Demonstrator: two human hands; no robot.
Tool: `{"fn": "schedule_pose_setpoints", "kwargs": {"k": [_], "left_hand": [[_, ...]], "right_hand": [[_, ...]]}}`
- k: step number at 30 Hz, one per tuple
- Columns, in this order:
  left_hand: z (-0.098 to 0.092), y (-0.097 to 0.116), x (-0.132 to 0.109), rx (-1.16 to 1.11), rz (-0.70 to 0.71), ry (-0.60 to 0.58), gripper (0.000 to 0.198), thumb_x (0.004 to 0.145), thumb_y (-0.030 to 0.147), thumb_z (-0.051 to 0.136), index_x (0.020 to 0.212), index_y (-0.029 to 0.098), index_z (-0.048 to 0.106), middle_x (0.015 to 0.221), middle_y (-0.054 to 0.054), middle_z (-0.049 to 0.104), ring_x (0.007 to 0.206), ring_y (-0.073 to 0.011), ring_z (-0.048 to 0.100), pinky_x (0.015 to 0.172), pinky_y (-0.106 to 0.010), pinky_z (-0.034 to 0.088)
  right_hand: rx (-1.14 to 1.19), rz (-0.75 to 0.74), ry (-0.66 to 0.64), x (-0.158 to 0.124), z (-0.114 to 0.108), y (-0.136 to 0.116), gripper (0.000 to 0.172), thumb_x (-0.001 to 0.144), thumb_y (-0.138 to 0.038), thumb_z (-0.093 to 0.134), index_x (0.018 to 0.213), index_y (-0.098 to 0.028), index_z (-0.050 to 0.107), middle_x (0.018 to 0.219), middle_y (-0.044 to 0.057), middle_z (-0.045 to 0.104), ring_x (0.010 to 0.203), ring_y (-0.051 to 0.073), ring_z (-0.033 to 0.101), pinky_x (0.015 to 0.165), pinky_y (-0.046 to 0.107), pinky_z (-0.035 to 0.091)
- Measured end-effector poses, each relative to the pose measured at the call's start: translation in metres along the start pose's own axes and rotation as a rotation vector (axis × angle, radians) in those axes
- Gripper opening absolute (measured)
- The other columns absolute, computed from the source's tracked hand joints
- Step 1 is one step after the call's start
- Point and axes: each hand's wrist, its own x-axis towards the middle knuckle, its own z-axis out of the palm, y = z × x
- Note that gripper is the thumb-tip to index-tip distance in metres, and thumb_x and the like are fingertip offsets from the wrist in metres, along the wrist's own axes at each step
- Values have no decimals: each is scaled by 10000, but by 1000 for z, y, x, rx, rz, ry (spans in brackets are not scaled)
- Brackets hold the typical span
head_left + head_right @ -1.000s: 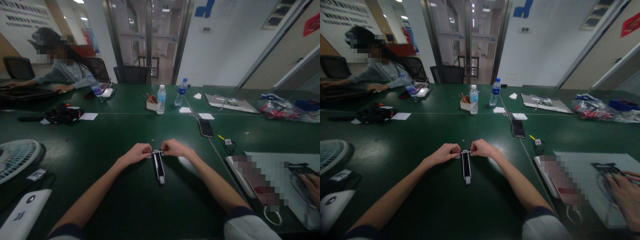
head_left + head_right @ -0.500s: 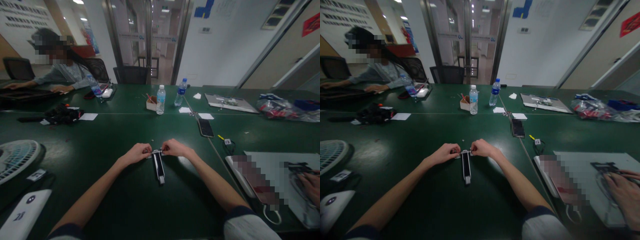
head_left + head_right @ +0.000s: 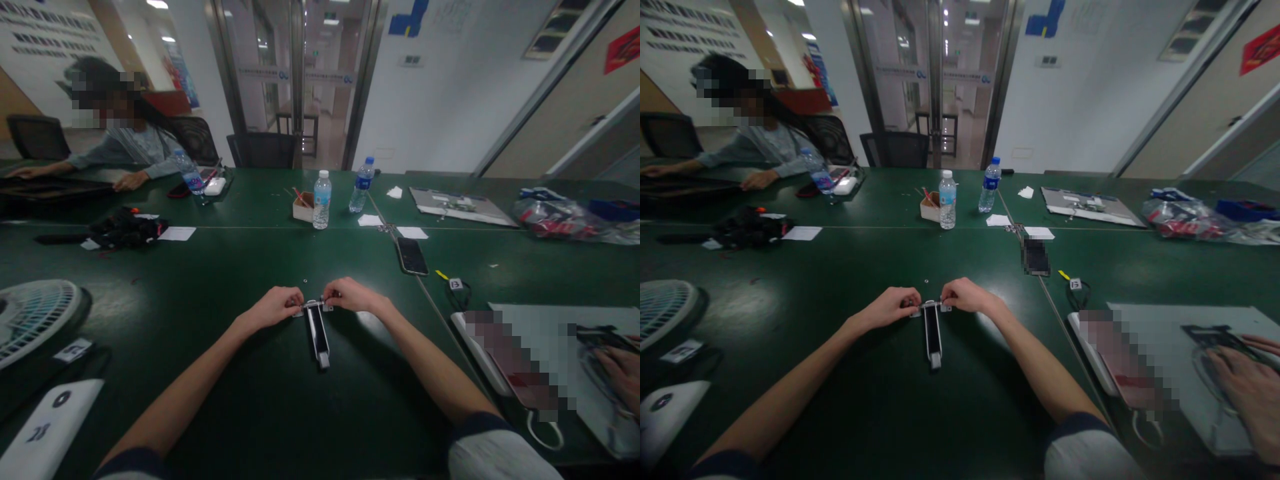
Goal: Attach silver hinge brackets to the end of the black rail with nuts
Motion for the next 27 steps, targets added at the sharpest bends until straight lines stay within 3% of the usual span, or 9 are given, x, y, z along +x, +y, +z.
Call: {"fn": "schedule_pose_setpoints", "kwargs": {"k": [7,18,27], "left_hand": [[0,1,0,16,1,0,138,900,255,571,996,165,614,948,-28,630,816,-158,597,708,-272,471],[-1,1,1,9,-3,-3,144,894,264,579,993,167,620,947,-29,631,822,-165,590,717,-280,458],[-2,5,-1,11,-23,-7,140,897,243,569,1005,164,611,963,-36,630,831,-164,595,723,-285,477]], "right_hand": [[-7,37,-13,0,1,-1,135,838,-231,642,928,-146,694,825,33,692,714,134,607,636,226,411],[-3,77,-7,-1,-1,-9,109,806,-203,667,889,-133,678,787,22,676,691,127,599,619,224,404],[-30,0,-18,1,1,0,133,870,-166,581,932,-159,698,877,35,704,774,140,622,697,236,416]]}}
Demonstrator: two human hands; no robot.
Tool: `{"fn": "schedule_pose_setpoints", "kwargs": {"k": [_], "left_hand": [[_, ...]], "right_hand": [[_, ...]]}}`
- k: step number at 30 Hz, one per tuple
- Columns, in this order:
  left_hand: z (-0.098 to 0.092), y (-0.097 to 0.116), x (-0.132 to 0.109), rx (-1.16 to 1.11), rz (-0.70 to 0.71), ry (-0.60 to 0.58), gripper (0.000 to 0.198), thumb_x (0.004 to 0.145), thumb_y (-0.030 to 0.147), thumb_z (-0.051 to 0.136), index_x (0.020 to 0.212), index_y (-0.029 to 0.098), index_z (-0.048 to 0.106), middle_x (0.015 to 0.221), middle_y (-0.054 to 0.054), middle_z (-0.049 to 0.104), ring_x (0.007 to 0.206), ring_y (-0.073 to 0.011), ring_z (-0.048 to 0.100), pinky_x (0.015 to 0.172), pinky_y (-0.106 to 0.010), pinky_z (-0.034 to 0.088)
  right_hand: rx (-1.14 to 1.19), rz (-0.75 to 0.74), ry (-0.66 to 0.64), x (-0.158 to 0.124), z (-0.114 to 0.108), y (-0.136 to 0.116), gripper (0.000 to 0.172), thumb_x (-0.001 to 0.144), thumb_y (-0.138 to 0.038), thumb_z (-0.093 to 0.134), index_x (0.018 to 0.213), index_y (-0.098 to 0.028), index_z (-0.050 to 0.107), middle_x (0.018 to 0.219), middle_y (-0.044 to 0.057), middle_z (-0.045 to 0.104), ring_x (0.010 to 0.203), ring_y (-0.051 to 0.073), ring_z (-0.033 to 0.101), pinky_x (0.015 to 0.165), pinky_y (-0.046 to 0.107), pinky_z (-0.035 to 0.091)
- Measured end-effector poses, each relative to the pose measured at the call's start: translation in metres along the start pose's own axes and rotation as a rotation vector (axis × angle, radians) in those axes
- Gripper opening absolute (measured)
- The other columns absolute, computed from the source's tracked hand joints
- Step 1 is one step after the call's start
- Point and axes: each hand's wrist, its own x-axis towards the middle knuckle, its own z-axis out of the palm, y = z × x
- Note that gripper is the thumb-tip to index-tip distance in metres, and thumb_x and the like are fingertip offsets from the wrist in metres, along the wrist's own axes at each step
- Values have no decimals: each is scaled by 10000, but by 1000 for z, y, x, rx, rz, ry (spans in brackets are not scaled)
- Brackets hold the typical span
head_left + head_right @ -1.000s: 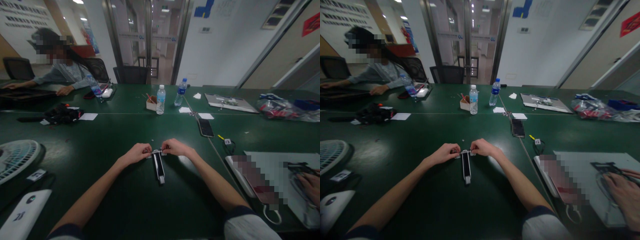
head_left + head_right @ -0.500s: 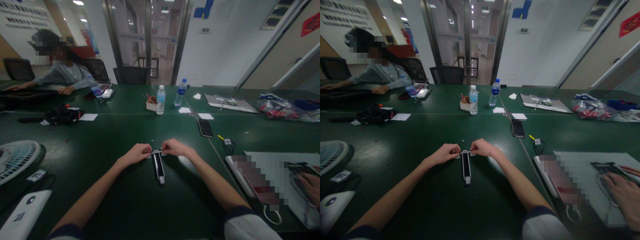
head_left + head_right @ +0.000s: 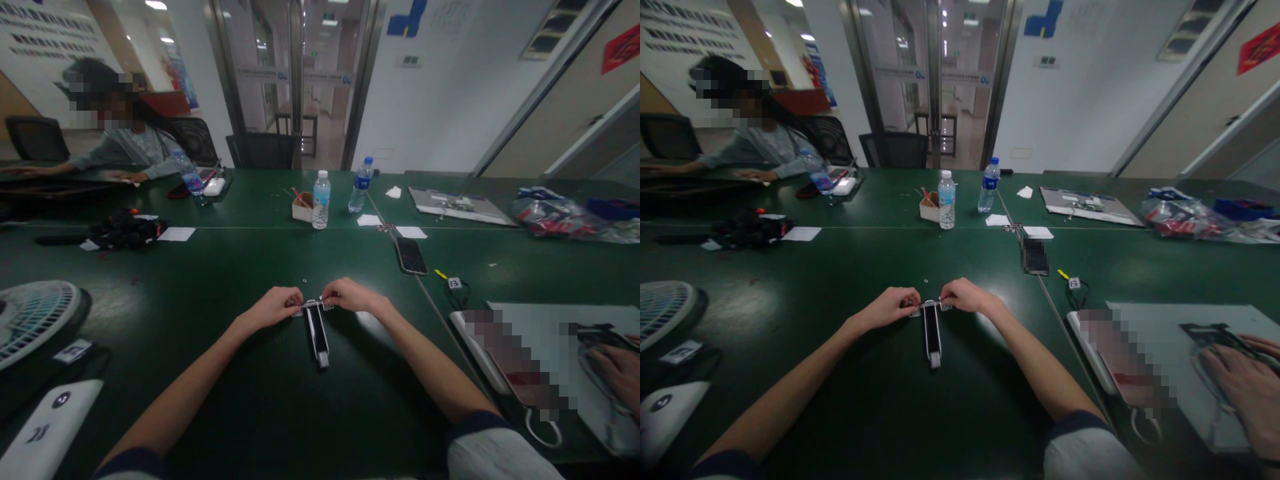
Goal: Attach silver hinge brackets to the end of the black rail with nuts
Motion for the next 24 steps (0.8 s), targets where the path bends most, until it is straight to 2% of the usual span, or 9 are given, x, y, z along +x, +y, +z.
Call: {"fn": "schedule_pose_setpoints", "kwargs": {"k": [9,14,24], "left_hand": [[1,-3,2,5,27,8,135,893,245,575,988,159,620,929,-31,631,805,-163,596,697,-274,462],[2,-4,2,14,38,21,132,887,243,581,980,159,623,915,-30,633,796,-164,596,702,-279,455],[2,-6,1,-1,30,5,136,903,258,569,999,171,611,963,-33,628,840,-163,595,736,-278,469]], "right_hand": [[56,26,18,0,2,4,105,854,-199,616,932,-149,666,849,32,696,754,137,623,667,227,419],[58,39,-6,0,2,4,158,798,-247,692,922,-152,668,810,17,673,709,130,597,624,220,400],[-18,13,-8,-2,-2,-2,129,852,-188,604,931,-155,700,834,29,675,716,128,575,639,225,388]]}}
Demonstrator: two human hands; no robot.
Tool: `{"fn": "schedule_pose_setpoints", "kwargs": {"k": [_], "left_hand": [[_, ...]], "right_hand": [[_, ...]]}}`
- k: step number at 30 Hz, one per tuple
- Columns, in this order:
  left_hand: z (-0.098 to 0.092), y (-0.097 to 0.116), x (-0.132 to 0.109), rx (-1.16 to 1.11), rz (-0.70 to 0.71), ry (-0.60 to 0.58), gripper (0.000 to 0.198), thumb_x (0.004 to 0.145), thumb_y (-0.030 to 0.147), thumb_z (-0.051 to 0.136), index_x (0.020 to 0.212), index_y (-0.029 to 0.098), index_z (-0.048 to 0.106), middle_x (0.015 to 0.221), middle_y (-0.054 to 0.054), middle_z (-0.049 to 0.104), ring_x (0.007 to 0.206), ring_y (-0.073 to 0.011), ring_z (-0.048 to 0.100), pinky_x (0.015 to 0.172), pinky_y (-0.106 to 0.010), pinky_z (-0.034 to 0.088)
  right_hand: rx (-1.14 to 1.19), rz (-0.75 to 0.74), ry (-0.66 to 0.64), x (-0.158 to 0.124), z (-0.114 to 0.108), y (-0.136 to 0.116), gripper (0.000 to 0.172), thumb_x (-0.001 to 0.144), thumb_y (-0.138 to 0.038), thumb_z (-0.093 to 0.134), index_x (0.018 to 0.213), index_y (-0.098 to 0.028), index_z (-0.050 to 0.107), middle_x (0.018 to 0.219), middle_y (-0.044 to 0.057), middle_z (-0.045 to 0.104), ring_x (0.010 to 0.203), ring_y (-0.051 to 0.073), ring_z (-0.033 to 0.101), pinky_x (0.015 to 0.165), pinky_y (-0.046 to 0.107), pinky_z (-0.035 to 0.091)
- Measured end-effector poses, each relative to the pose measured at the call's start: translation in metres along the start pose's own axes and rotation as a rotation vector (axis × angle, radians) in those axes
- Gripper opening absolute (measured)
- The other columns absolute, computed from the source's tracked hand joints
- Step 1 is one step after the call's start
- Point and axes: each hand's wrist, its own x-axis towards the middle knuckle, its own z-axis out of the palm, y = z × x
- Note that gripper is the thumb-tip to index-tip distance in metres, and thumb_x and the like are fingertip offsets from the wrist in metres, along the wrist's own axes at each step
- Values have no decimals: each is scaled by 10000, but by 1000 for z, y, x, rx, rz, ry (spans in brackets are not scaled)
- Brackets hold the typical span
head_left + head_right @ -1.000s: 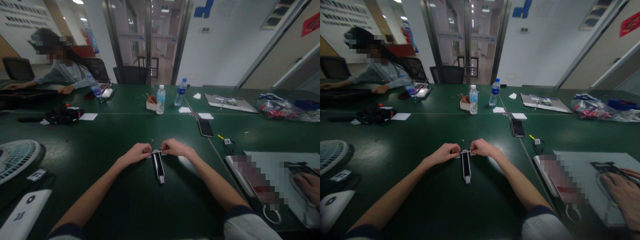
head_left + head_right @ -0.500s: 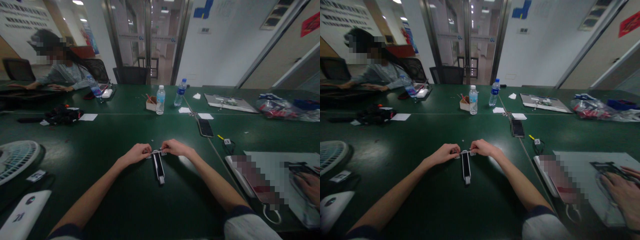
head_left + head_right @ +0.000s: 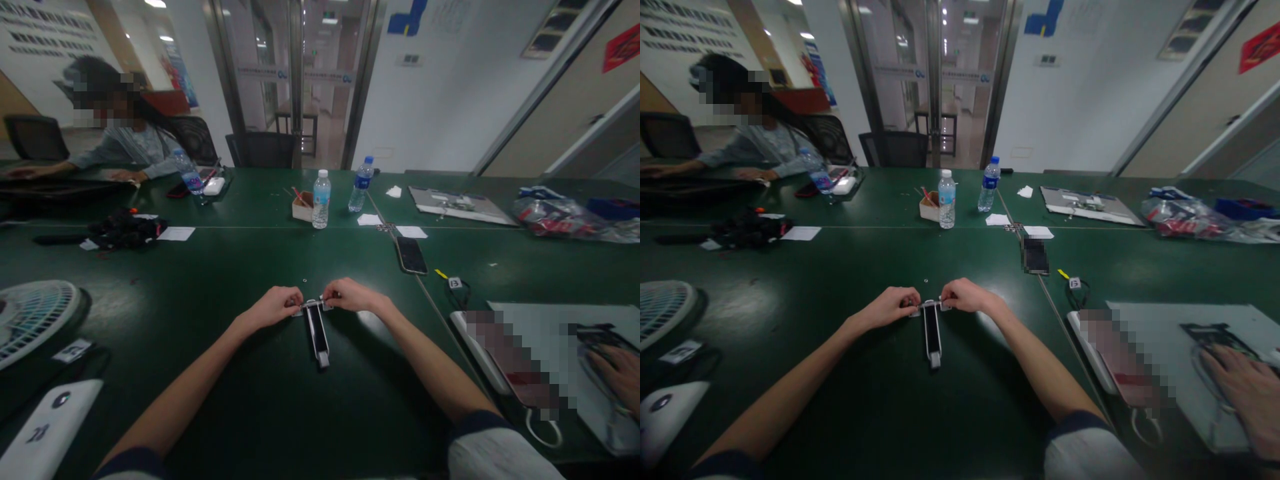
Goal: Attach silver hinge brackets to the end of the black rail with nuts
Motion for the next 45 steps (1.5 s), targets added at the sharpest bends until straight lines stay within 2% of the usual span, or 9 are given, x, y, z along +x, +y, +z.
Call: {"fn": "schedule_pose_setpoints", "kwargs": {"k": [6,12,19,36,40,45], "left_hand": [[0,-1,0,10,0,-5,134,903,261,569,999,176,610,962,-27,623,835,-160,588,724,-274,460],[-1,2,-1,7,-2,-2,140,900,261,571,995,167,613,949,-31,626,824,-166,590,706,-276,459],[-1,4,0,16,-21,-10,141,898,260,559,996,172,610,955,-34,632,839,-170,589,732,-283,469],[0,1,0,-5,3,-6,147,905,267,565,1001,168,613,961,-34,628,823,-168,593,703,-283,462],[-1,4,-1,-4,-11,-6,135,900,245,571,1000,166,618,969,-36,630,830,-164,597,707,-275,465],[-2,5,0,-3,-13,3,127,891,235,577,982,159,622,925,-30,635,810,-163,600,714,-275,462]], "right_hand": [[24,4,-8,-2,0,-2,158,862,-175,572,964,-156,691,885,39,693,746,136,601,649,229,403],[6,15,3,-1,1,-1,161,828,-202,600,946,-138,688,815,33,685,683,127,595,605,218,396],[11,9,17,0,1,-1,181,820,-159,573,947,-146,702,835,33,701,709,129,610,636,219,405],[0,10,-13,-3,-2,-6,177,871,-178,541,942,-155,701,821,27,691,698,126,590,629,228,385],[43,23,14,-2,-2,-6,165,869,-177,558,985,-146,671,838,33,694,718,128,603,637,222,395],[31,15,14,-1,0,-2,140,858,-203,587,949,-142,675,813,30,689,701,129,602,627,222,394]]}}
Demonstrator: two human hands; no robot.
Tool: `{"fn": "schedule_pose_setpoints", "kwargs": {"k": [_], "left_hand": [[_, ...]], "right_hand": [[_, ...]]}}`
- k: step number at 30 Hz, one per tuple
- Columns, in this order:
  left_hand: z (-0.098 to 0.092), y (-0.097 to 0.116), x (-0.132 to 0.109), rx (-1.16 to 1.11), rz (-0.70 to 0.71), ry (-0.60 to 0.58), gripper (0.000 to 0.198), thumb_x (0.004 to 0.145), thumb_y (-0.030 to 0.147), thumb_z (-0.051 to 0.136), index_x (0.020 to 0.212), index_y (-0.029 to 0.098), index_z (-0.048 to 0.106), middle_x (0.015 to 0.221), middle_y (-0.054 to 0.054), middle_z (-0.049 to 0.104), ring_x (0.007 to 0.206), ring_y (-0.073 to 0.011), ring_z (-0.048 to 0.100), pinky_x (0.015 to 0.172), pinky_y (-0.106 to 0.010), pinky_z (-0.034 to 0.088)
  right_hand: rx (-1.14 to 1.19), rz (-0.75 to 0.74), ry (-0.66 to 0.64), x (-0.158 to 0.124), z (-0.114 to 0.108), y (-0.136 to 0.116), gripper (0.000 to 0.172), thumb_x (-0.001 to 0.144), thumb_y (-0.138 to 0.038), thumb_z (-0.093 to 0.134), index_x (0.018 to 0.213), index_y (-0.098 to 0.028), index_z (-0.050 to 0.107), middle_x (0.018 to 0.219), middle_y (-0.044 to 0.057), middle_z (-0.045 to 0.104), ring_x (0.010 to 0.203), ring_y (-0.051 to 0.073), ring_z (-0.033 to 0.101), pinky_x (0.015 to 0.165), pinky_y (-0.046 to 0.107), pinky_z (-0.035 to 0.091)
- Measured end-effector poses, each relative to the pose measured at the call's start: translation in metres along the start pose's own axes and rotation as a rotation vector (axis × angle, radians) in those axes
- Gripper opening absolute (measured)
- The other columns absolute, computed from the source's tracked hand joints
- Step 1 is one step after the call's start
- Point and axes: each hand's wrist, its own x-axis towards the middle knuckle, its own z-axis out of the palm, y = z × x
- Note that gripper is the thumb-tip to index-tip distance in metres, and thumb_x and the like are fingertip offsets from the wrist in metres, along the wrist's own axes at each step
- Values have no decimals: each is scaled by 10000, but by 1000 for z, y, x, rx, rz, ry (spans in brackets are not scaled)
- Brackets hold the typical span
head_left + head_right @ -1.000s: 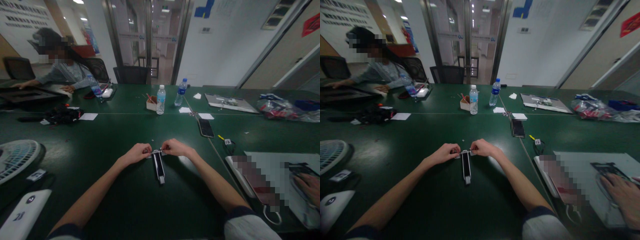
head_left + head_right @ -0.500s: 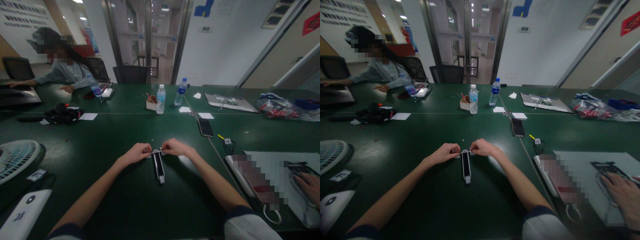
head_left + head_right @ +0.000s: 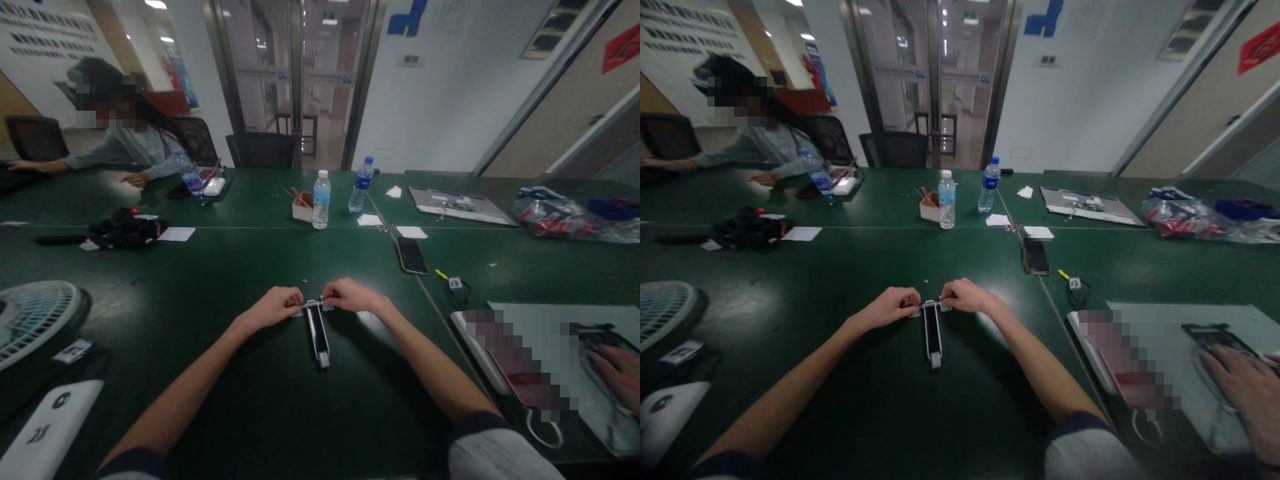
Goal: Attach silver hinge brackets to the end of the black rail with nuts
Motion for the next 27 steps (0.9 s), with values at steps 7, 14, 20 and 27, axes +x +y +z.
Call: {"fn": "schedule_pose_setpoints", "kwargs": {"k": [7,14,20,27], "left_hand": [[2,-6,1,11,17,8,128,894,245,573,987,170,620,930,-23,633,804,-158,596,701,-267,456],[2,-4,1,10,15,9,131,894,243,575,991,168,622,934,-24,636,811,-156,595,713,-269,460],[3,-7,1,-13,28,16,143,894,263,573,993,170,622,946,-28,643,819,-164,604,715,-282,466],[3,-7,1,0,12,14,129,890,253,583,985,177,624,936,-24,638,810,-162,604,695,-268,465]], "right_hand": [[10,-1,-25,1,2,3,147,833,-248,635,932,-150,683,824,32,689,712,141,610,634,234,412],[52,26,17,1,3,1,150,828,-201,629,966,-147,649,826,27,685,714,131,605,624,222,403],[-29,-16,1,1,1,1,153,889,-223,547,937,-156,677,845,37,684,715,133,590,647,236,391],[0,-3,-4,1,1,0,125,834,-209,622,940,-154,656,833,26,669,711,128,586,629,225,394]]}}
